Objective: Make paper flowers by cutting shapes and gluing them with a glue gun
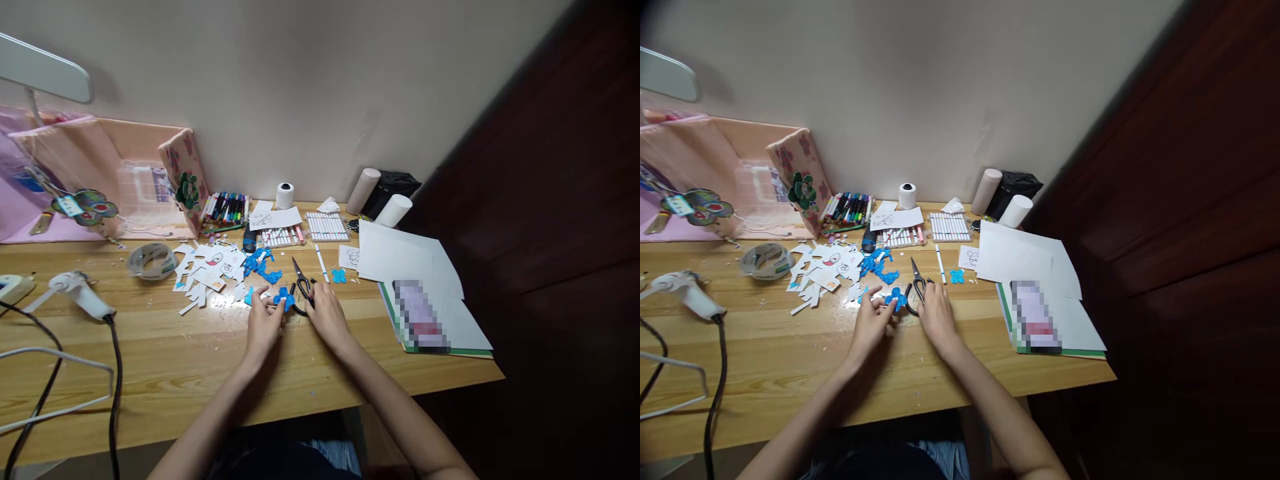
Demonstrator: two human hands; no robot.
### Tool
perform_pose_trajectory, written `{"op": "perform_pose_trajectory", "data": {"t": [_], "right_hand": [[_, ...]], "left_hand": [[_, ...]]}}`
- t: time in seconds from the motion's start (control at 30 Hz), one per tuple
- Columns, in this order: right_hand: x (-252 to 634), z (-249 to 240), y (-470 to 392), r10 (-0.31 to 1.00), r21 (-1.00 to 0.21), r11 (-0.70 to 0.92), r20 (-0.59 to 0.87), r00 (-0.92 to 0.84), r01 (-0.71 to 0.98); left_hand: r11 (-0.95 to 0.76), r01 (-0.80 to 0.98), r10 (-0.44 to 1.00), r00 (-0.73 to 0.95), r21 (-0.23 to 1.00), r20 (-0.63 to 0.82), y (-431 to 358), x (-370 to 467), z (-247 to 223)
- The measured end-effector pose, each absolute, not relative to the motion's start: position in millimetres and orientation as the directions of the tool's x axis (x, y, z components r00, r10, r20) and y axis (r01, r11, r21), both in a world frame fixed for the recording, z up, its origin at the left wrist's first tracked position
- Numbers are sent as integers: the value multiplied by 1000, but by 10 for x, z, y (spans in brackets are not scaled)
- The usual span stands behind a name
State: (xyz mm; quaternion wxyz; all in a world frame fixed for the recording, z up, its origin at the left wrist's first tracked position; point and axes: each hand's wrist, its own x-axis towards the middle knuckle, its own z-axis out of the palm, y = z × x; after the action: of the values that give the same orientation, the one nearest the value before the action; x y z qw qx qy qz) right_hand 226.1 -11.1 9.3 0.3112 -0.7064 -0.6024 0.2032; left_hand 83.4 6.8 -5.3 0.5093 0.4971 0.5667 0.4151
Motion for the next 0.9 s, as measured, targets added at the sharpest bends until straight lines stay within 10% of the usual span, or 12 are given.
{"op": "perform_pose_trajectory", "data": {"t": [0.3, 0.53, 0.9], "right_hand": [[2036, 140, 151, 998, -913, 3, -23, -58, 408], [1968, -15, 222, 995, -873, -91, -98, 10, 480], [1780, 587, 50, 984, -825, 162, 176, -27, 541]], "left_hand": [[71, 173, 986, 134, 982, -95, 109, 627, 116], [135, 202, 982, 105, 970, -158, 234, 276, 159], [191, 40, 946, 258, 981, -195, 251, 274, 518]]}}
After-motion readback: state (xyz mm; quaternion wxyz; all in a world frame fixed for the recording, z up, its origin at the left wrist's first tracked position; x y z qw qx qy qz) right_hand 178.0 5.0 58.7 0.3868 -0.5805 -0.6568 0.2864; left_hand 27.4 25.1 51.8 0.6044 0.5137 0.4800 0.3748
